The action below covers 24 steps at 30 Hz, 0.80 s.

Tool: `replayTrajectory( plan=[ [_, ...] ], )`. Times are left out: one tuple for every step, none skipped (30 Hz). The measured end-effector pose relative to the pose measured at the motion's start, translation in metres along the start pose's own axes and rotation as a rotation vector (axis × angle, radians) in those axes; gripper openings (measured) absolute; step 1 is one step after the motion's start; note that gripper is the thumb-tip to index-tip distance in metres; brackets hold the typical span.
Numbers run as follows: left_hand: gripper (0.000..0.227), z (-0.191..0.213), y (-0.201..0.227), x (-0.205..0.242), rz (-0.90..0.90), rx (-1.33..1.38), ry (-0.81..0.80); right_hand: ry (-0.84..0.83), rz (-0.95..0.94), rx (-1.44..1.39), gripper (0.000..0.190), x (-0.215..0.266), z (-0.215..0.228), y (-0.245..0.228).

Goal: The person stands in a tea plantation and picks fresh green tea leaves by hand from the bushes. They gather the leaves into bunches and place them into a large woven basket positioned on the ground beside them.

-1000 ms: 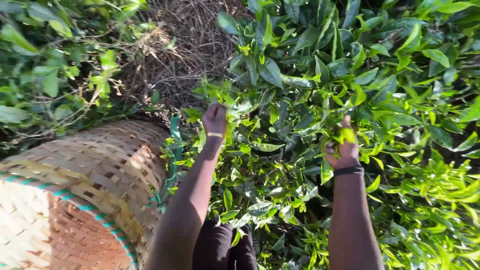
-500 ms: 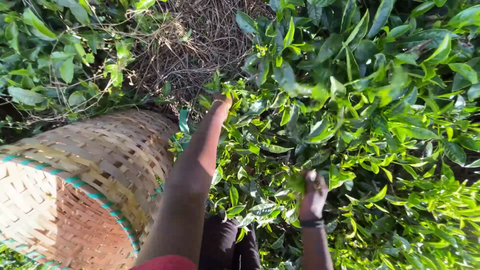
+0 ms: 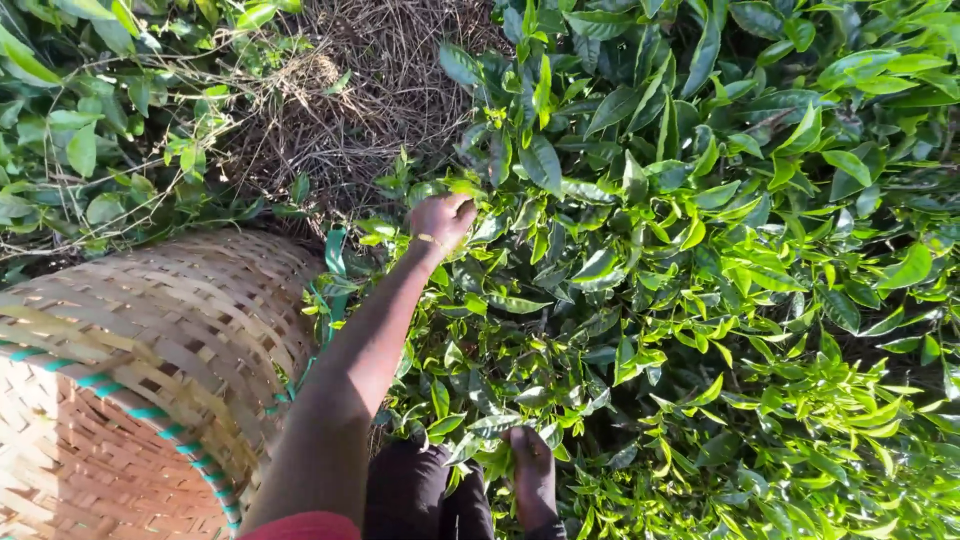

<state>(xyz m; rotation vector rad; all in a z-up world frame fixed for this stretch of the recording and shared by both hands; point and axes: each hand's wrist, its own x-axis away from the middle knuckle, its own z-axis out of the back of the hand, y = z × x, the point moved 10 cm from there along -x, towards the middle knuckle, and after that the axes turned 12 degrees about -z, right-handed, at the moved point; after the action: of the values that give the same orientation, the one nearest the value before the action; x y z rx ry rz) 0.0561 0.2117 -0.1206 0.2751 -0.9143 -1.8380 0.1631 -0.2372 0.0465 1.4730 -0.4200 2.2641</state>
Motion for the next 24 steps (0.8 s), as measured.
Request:
replayTrajectory(
  plan=[
    [0.026,0.009,0.015,-0.006,-0.010,0.001,-0.007,0.004,-0.002,-0.011,0.027,0.016,0.001,-0.012],
    [0.016,0.039,0.046,-0.011,-0.176,0.064,0.208,-0.043,0.059,0.017,0.036,0.033,-0.004,-0.030],
    [0.008,0.069,0.074,-0.007,-0.340,0.132,0.419,-0.088,0.117,0.048,0.044,0.052,-0.007,-0.046],
    [0.008,0.066,0.085,-0.024,-0.345,0.137,0.409,-0.082,0.111,0.039,0.044,0.035,-0.005,-0.027],
    [0.013,0.067,0.077,-0.042,-0.239,0.483,0.468,-0.063,0.105,-0.040,0.039,0.017,0.000,-0.010],
    [0.028,0.063,0.070,-0.058,-0.123,0.828,0.517,-0.044,0.099,-0.118,0.034,0.000,0.005,0.008],
    [0.028,0.074,0.085,-0.079,-0.129,0.833,0.522,-0.041,0.108,-0.118,0.034,0.013,0.004,0.001],
    [0.024,0.061,0.081,-0.098,0.160,0.923,0.390,-0.046,0.040,-0.082,0.034,0.024,0.001,0.003],
    [0.025,0.046,0.082,-0.108,0.447,1.001,0.248,-0.050,-0.026,-0.040,0.035,0.035,0.000,0.004],
    [0.025,0.041,0.088,-0.120,0.443,1.009,0.255,-0.046,-0.016,-0.036,0.035,0.030,0.001,0.009],
    [0.026,0.030,0.090,-0.125,0.513,1.125,0.267,-0.066,-0.013,-0.018,0.037,0.027,0.000,0.017],
    [0.035,0.018,0.094,-0.130,0.582,1.242,0.278,-0.087,-0.010,-0.001,0.039,0.025,-0.001,0.025],
    [0.035,-0.004,0.083,-0.135,0.578,1.248,0.284,-0.085,-0.002,0.003,0.039,0.022,0.002,0.032],
    [0.015,-0.019,0.075,-0.143,0.519,1.480,0.455,-0.115,0.021,-0.033,0.039,0.020,0.002,0.037],
    [0.012,-0.035,0.066,-0.151,0.445,1.710,0.625,-0.144,0.046,-0.072,0.038,0.017,0.002,0.042],
    [0.012,-0.024,0.072,-0.149,0.438,1.718,0.625,-0.139,0.055,-0.072,0.038,0.016,0.003,0.041],
    [0.022,-0.005,0.076,-0.143,0.363,1.324,0.521,-0.134,0.055,-0.065,0.043,0.018,0.003,0.046],
    [0.031,0.013,0.085,-0.139,0.285,0.932,0.413,-0.129,0.054,-0.059,0.049,0.019,0.004,0.051],
    [0.031,-0.016,0.063,-0.149,0.280,0.935,0.411,-0.128,0.058,-0.063,0.049,0.020,0.004,0.054],
    [0.021,-0.021,0.057,-0.162,-0.055,1.237,0.619,-0.191,0.081,-0.159,0.041,0.022,0.000,0.055],
    [0.014,-0.025,0.045,-0.163,-0.414,1.519,0.821,-0.254,0.104,-0.252,0.033,0.024,-0.002,0.055],
    [0.014,-0.025,0.045,-0.172,-0.418,1.524,0.820,-0.251,0.109,-0.254,0.033,0.019,-0.001,0.059],
    [0.012,-0.050,0.025,-0.183,-0.049,1.577,0.778,-0.238,0.100,-0.237,0.035,0.013,0.002,0.065],
    [0.011,-0.077,0.008,-0.184,0.322,1.599,0.719,-0.225,0.092,-0.219,0.036,0.008,0.004,0.071]
  ],
)
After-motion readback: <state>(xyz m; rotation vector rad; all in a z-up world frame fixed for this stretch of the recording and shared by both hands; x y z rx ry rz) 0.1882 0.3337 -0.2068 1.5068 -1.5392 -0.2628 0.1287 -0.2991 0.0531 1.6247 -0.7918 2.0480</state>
